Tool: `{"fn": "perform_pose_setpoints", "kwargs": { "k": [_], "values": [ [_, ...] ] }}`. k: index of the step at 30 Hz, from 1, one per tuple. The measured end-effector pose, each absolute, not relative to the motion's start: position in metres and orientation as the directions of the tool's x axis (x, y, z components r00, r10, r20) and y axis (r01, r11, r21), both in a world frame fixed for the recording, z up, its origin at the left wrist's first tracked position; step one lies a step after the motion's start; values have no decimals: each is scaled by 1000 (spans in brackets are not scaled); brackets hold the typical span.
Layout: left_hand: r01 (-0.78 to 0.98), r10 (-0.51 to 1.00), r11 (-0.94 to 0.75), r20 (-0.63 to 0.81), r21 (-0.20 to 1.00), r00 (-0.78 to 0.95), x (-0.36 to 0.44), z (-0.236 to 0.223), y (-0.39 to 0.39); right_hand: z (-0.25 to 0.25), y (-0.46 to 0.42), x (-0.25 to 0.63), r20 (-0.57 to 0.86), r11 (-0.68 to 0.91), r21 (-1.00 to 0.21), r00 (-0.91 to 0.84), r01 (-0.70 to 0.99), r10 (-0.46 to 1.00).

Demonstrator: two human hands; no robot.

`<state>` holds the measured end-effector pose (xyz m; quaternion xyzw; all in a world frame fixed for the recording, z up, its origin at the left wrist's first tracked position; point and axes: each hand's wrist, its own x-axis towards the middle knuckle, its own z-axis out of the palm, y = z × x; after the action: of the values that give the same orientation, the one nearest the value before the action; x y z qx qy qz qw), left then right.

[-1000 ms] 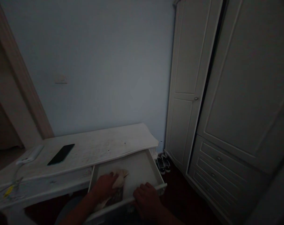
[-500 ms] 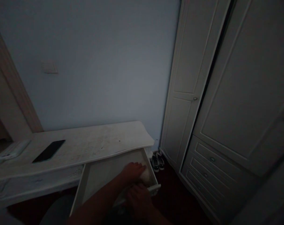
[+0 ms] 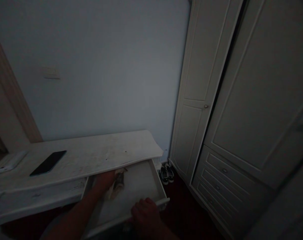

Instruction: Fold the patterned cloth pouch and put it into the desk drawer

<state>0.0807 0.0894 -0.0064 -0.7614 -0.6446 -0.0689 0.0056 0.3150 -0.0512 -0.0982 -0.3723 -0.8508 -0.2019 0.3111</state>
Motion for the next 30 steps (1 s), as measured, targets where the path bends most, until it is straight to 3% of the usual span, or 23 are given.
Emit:
{"fn": "perform_pose_setpoints", "kwargs": {
  "k": [4, 8, 16, 22, 30],
  "values": [
    [991, 991, -128, 26, -27, 128, 49, 1, 72, -90, -55, 316, 632, 641, 75, -534, 763, 562],
    [975, 974, -211, -101, -71, 203, 47, -2, 53, -87, -56, 318, 622, 644, 81, -544, 760, 564],
    [875, 836, -480, -273, 58, 476, 62, -6, 14, -92, -52, 319, 671, 664, 79, -532, 743, 516],
    [776, 727, -611, -278, 157, 628, 104, -2, 19, -90, -54, 319, 687, 679, 29, -508, 734, 520],
    [722, 697, -669, -188, 178, 692, 178, -13, 24, -86, -63, 319, 636, 658, -43, -487, 752, 598]
  ]
}}
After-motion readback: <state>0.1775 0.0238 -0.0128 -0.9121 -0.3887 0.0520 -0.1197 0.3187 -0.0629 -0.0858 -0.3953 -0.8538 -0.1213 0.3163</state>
